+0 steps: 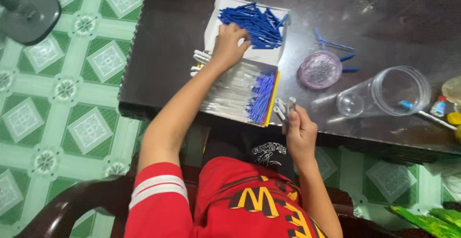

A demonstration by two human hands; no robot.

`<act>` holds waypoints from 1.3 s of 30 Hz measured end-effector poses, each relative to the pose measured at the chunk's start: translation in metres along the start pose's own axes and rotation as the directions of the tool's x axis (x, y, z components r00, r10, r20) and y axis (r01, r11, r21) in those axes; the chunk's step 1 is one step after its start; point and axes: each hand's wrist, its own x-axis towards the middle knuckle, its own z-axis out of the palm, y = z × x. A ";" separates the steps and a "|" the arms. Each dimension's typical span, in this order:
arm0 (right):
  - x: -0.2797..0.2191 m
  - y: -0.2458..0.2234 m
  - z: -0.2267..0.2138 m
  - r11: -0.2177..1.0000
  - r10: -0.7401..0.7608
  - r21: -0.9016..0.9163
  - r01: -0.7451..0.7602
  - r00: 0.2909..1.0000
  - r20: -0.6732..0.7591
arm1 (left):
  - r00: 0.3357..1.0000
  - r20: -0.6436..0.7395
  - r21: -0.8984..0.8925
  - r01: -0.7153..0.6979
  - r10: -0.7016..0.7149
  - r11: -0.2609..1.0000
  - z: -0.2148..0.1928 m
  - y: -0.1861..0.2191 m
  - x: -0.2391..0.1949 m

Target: The person assembles pens by inserting blue ink cartridges into clear plastic barrels. They pick up barrels and cartridges from a box and the table, insert the cartridges, and place the assembled pens into a clear plastic cup.

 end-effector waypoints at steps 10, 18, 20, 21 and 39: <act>0.013 0.026 -0.010 0.998 0.037 -0.064 -0.018 0.950 0.311 | 0.976 0.211 -0.453 0.153 -0.062 0.878 0.002 0.146 -0.111; 0.065 -0.040 -0.059 0.902 0.307 -0.428 0.054 0.616 0.725 | 0.910 0.091 -0.521 0.389 -0.404 0.759 0.094 0.154 -0.141; 0.087 -0.022 -0.075 0.836 0.414 -0.521 0.169 0.428 0.803 | 0.781 0.322 -0.734 0.563 -0.535 0.379 0.133 0.159 -0.147; 0.092 -0.028 -0.076 0.835 0.419 -0.525 0.162 0.431 0.799 | 0.782 0.329 -0.733 0.565 -0.530 0.378 0.138 0.172 -0.151; 0.020 0.031 -0.057 0.909 0.301 -0.416 -0.009 0.704 0.644 | 0.942 0.010 -0.489 0.298 -0.337 0.820 0.050 0.163 -0.109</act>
